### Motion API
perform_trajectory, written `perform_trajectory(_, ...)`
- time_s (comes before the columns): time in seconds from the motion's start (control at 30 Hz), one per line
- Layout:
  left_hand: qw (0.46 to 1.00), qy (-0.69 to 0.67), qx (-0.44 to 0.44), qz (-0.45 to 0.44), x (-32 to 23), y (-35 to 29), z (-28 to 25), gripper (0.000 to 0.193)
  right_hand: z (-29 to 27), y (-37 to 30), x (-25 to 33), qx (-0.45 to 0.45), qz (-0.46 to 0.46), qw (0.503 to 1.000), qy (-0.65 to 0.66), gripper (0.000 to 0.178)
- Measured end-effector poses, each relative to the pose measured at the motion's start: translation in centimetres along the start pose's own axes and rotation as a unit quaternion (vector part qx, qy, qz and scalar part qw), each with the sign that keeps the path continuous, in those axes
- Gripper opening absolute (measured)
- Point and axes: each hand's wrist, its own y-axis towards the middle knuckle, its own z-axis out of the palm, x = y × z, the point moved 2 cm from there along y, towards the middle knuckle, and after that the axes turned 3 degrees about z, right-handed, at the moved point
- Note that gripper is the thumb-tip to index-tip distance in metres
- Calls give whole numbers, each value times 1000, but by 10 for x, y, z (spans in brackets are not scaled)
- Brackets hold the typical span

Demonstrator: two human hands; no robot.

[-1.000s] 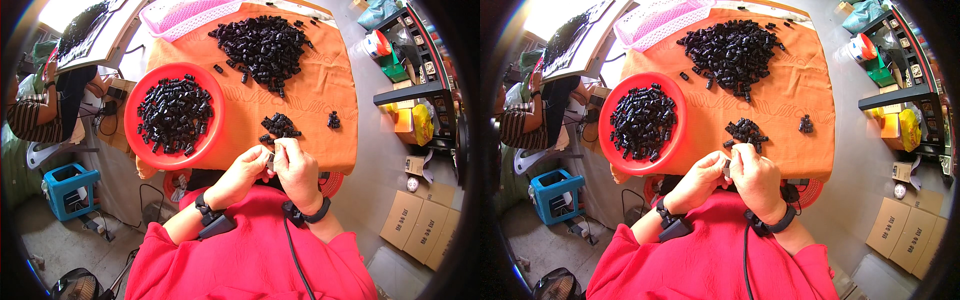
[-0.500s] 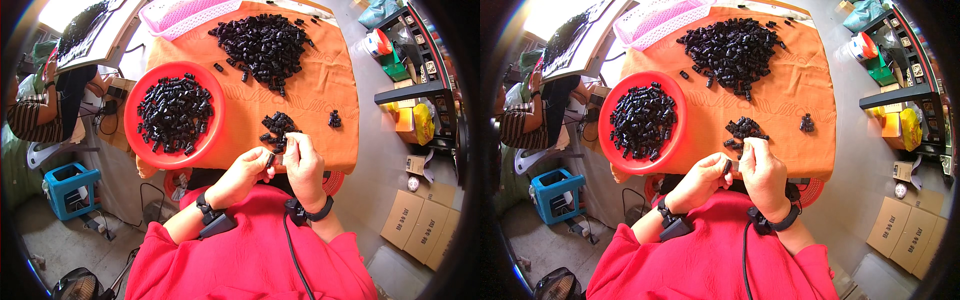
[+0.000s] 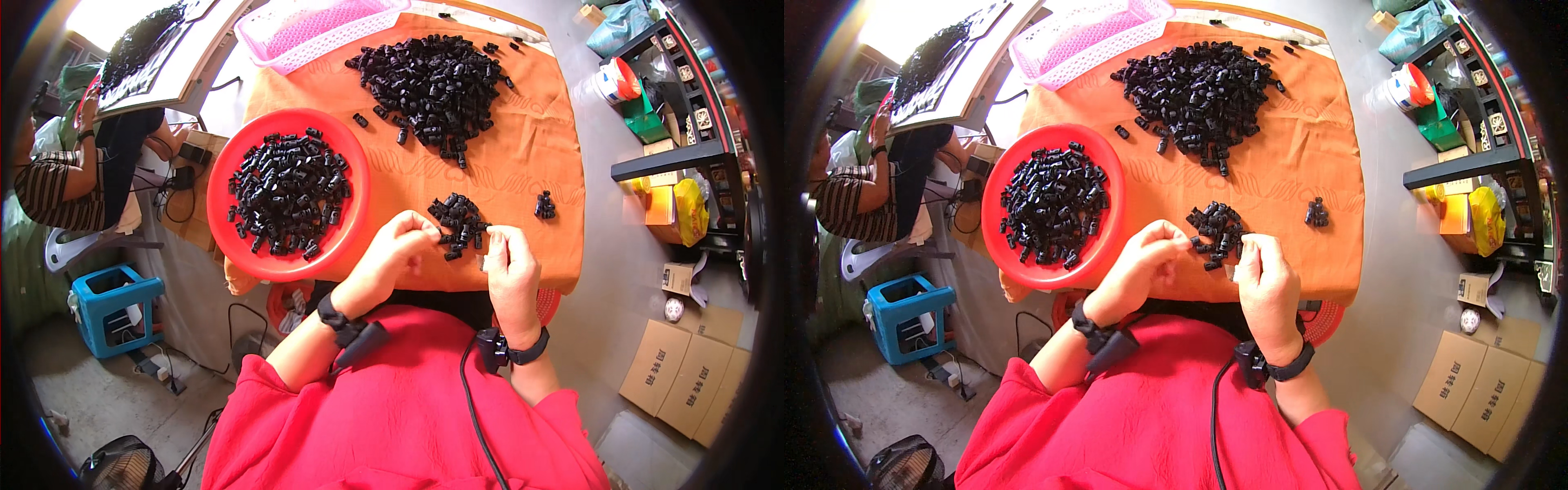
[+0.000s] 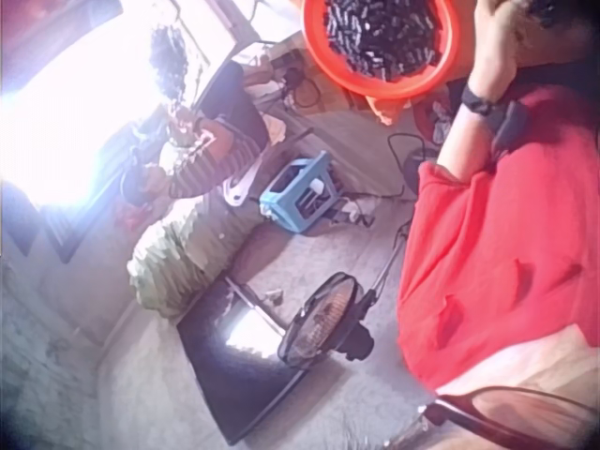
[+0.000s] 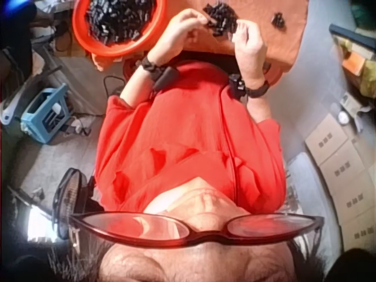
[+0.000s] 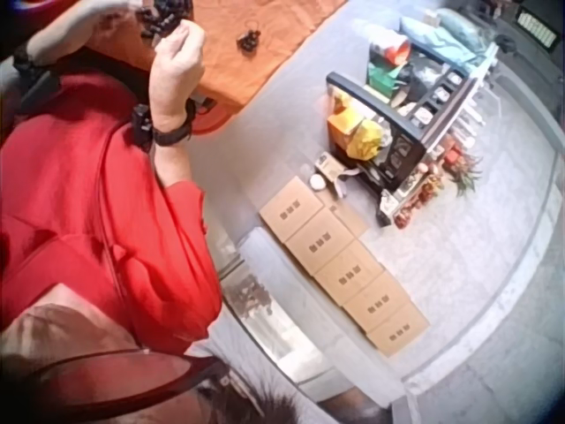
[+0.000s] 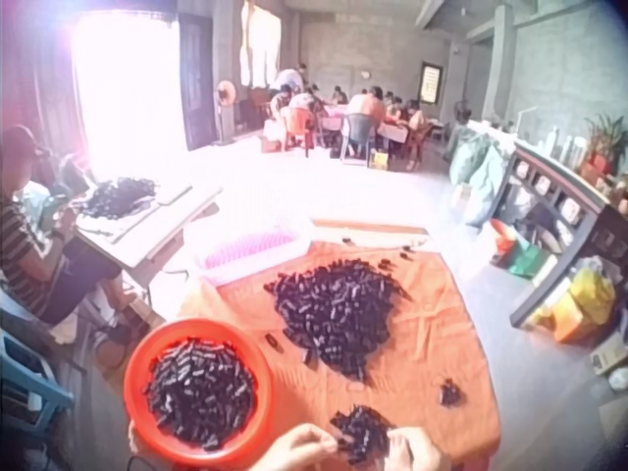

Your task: The person is assembling small black components by hand at a table.

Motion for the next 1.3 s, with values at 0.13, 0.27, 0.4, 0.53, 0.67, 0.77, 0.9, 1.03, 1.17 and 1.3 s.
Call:
perform_trajectory(0.13,819,496,-97,272,8,7,11,17,2,-2,-5,2,6,1000,9,10)
perform_trajectory(0.27,759,576,-128,276,14,8,13,18,1,-2,-6,-4,-6,1000,-3,10)
perform_trajectory(0.4,817,495,-138,262,19,5,6,15,-1,-2,-5,1,-7,1000,-10,10)
perform_trajectory(0.53,997,-37,24,-66,8,-7,3,17,-1,-3,5,44,-13,999,24,12)
perform_trajectory(0.67,980,-169,56,-86,4,-14,6,17,4,-10,9,110,-21,992,65,17)
perform_trajectory(0.77,965,-225,102,-84,15,-15,6,16,2,-9,20,138,-48,987,71,27)
perform_trajectory(0.9,959,-236,143,-68,23,-15,9,16,3,-11,17,154,-81,983,55,24)
perform_trajectory(1.03,956,-234,147,-93,24,-17,10,18,3,-12,16,158,-56,984,66,14)
perform_trajectory(1.17,955,-236,142,-107,22,-20,11,19,3,-13,12,152,-26,984,88,7)
perform_trajectory(1.3,956,-227,143,-120,21,-23,12,19,5,-15,7,167,7,979,114,7)
